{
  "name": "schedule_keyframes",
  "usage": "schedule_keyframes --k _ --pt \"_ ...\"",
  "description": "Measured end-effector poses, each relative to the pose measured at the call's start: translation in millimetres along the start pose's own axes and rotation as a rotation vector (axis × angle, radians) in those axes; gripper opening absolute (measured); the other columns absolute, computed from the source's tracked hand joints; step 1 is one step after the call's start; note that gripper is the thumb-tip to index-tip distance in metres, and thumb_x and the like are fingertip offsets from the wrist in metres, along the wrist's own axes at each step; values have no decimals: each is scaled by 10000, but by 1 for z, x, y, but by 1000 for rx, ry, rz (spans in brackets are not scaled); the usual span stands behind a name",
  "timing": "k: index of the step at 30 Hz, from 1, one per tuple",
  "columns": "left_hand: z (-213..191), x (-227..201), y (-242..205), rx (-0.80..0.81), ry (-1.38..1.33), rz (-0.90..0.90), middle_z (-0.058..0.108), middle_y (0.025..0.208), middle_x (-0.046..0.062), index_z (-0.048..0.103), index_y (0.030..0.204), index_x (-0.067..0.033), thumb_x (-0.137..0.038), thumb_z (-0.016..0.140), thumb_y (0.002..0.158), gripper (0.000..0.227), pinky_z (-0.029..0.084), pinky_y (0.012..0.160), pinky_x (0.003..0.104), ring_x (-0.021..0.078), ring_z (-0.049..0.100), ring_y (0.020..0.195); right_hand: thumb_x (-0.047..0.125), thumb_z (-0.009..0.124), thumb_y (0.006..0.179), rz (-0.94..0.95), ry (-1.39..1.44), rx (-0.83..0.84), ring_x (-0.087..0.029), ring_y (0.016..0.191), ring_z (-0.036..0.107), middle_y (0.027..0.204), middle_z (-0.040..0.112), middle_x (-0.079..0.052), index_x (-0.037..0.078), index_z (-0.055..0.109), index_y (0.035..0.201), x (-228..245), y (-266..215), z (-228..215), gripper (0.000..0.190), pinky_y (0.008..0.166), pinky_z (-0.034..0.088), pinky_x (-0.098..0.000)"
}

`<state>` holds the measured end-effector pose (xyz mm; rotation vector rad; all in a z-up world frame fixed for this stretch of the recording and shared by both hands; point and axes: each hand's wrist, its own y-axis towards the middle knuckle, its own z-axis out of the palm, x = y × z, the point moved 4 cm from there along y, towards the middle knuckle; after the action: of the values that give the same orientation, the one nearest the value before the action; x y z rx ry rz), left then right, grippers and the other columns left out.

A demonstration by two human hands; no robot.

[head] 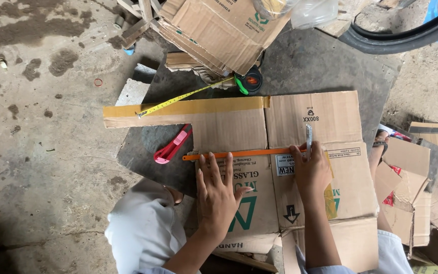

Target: The person marks a line on a cardboard box using a ruler and a pen, then uses a red utility knife to cut along the marked line. The person continues to cut the cardboard into smaller pieces, separating the flaps and trimming the edges.

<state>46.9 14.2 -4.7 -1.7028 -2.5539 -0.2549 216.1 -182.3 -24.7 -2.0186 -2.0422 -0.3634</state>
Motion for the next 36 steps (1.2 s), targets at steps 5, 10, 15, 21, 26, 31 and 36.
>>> schedule_keyframes --k 5,10,15,21,26,31,36 --pt "-15 -2 5 22 302 35 467 1579 179 252 1650 -272 -837 32 937 936 29 1252 584 384 461 1439 328 506 1097 -204 317 -103 -237 722 583 916 647 -77 75 646 971 40 -17 -30 316 639 428 -398" --pt "-17 0 6 61 333 37 457 1577 218 271 1642 -239 -945 17 836 1102 18 1239 565 427 422 1453 153 342 1049 -289 670 96 -100 532 462 674 541 0 69 676 1051 112 -28 -46 344 499 373 -271" --pt "-2 -10 0 102 202 57 304 1598 364 144 1662 -226 -978 130 763 1172 75 1268 518 485 381 1465 193 555 1031 -669 637 180 -191 724 681 940 688 -113 5 639 930 178 -35 -43 229 567 534 -251" --pt "-13 -3 -2 14 159 5 433 1560 279 367 1612 -284 -982 307 758 1105 149 1256 446 421 387 1475 148 595 1013 -638 614 366 -155 777 727 925 665 -52 3 631 944 202 -48 -21 164 601 552 -207" --pt "-18 0 2 9 182 32 465 1525 270 483 1519 -71 -999 343 750 1214 145 1258 506 460 381 1456 119 616 1006 -779 558 385 -116 654 648 890 650 -30 13 629 919 215 -56 -2 138 522 476 -217" --pt "32 -30 -16 -17 79 70 457 1531 293 422 1501 72 -857 535 795 1172 125 1299 455 366 350 1496 115 618 1004 -779 582 458 -142 729 651 894 653 -34 17 646 906 224 -63 -1 141 610 500 -245" --pt "24 -34 -9 20 65 -3 433 1546 306 349 1521 118 -935 479 759 1306 310 1223 374 343 410 1466 120 622 1008 -806 529 419 -139 672 625 886 642 -43 34 612 947 221 -62 -7 105 561 475 -238"
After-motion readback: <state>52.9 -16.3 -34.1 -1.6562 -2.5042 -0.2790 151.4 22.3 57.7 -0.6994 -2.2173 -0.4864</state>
